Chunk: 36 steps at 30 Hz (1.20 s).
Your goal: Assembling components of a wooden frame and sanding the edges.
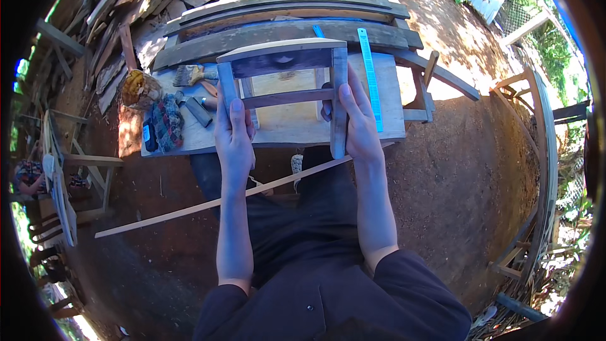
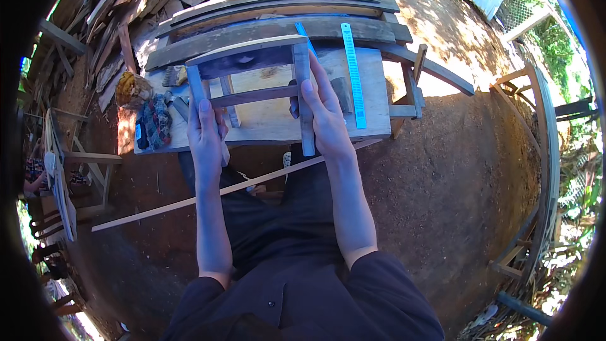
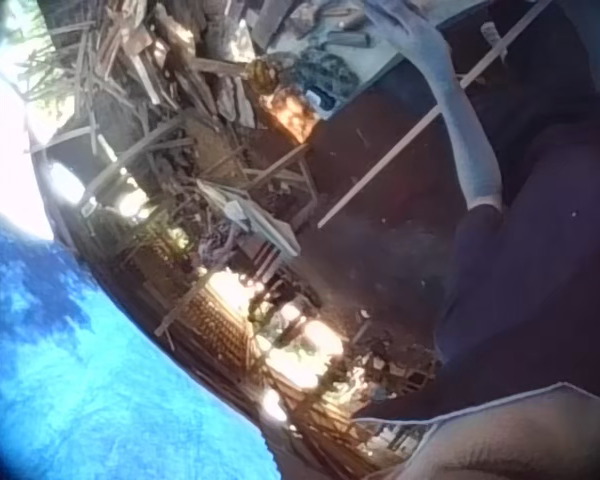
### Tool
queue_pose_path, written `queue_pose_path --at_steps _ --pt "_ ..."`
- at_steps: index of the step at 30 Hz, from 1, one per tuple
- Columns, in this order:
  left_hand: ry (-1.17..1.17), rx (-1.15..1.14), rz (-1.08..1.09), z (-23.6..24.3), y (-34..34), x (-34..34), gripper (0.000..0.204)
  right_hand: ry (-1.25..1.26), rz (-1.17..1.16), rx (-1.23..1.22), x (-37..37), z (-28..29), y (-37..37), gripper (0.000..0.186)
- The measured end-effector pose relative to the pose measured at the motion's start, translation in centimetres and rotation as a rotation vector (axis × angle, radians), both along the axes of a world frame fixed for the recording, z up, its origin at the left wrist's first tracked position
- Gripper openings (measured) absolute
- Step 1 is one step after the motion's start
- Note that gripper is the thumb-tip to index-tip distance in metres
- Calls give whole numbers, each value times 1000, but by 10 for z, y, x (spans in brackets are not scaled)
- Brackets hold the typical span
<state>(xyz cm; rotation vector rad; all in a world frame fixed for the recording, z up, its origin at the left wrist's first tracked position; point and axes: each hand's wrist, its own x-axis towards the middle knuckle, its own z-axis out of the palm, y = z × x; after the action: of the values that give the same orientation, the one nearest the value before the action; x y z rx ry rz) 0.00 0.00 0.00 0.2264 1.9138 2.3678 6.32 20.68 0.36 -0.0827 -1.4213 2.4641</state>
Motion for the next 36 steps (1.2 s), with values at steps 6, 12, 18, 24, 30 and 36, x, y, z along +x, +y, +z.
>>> queue_pose_path --at_steps 6,12,18,24,30,36 --pt "-51 -19 56 2 4 0 59 0 -1 9 -1 0 1 60" --pt "-40 -21 50 1 3 -1 58 15 21 -6 -2 -3 3 62" --pt "-36 -27 60 2 4 0 51 2 28 -18 -1 0 4 63" --pt "-51 -33 61 5 4 0 49 16 38 -27 -2 -1 5 65" --pt "-24 -44 54 8 4 0 35 32 57 -26 -4 -4 8 65" --pt "-60 -36 70 4 4 -1 55 -9 -2 -3 -4 4 0 60"
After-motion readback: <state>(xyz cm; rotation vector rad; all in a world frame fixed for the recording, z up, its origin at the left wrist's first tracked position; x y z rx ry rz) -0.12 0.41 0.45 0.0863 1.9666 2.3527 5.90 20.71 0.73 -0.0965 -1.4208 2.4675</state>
